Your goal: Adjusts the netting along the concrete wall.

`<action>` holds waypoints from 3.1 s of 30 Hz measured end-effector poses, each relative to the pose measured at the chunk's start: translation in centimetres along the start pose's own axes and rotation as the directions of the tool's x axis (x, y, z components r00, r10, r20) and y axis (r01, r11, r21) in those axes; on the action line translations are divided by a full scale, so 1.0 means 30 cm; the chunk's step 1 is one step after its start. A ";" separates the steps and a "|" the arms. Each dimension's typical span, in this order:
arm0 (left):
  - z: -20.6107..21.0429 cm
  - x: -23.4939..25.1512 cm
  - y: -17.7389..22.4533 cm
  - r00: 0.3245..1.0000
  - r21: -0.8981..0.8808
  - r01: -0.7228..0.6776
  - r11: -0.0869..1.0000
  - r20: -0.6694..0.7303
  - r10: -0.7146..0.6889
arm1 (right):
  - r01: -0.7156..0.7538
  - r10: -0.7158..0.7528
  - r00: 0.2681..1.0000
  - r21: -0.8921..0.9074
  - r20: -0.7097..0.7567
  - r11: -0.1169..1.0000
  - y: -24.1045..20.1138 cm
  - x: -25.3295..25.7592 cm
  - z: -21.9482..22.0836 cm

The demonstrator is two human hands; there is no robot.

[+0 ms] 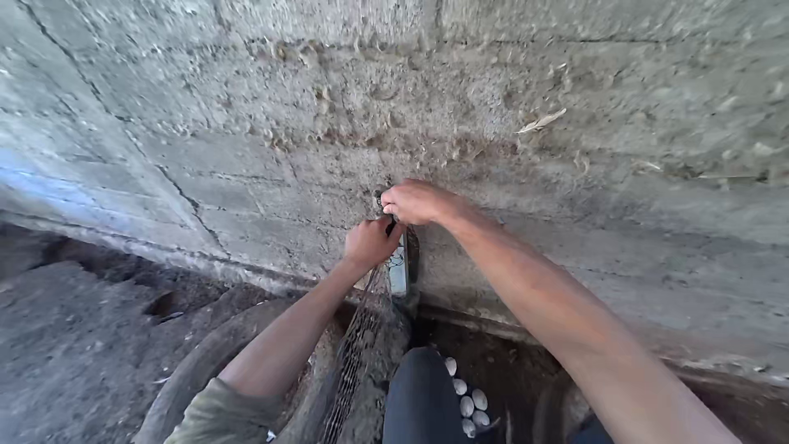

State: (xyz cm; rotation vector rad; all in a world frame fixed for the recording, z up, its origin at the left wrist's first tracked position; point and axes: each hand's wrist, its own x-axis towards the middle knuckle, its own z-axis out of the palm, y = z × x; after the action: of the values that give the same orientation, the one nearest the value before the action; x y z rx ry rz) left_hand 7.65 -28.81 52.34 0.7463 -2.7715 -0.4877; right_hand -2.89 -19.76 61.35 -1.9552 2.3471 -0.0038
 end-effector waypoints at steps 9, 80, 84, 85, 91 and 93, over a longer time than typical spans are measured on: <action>0.018 0.061 -0.041 0.969 -0.594 0.247 0.766 0.127 -0.214 | 0.178 0.138 0.891 0.610 -0.433 0.772 0.107 -0.093 0.234; 0.034 -0.057 -0.020 0.749 0.122 -0.581 0.805 -0.306 0.587 | 0.168 -0.141 0.897 0.028 -0.418 0.985 0.159 0.108 0.282; 0.085 -0.114 0.011 0.688 0.376 -0.597 0.708 -0.215 0.694 | -0.007 0.187 0.914 0.448 -0.359 0.894 0.152 0.145 0.193; 0.091 -0.128 0.018 0.731 0.309 -0.581 0.753 -0.208 0.649 | -0.056 0.290 0.901 0.576 -0.323 0.815 0.151 0.142 0.172; 0.019 -0.044 0.060 0.982 -0.518 -0.072 0.852 -0.186 -0.031 | -0.040 0.257 0.912 0.554 -0.320 0.832 0.146 0.090 0.095; 0.019 0.005 0.045 0.970 -0.540 0.082 0.838 -0.149 -0.191 | -0.058 0.231 0.927 0.497 -0.295 0.866 0.119 0.056 0.063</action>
State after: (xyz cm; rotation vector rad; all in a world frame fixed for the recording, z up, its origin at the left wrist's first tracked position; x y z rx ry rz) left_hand 6.76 -27.63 52.33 0.7995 -2.2364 -1.0894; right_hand -6.57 -20.64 59.15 -1.6238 2.3683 -0.9044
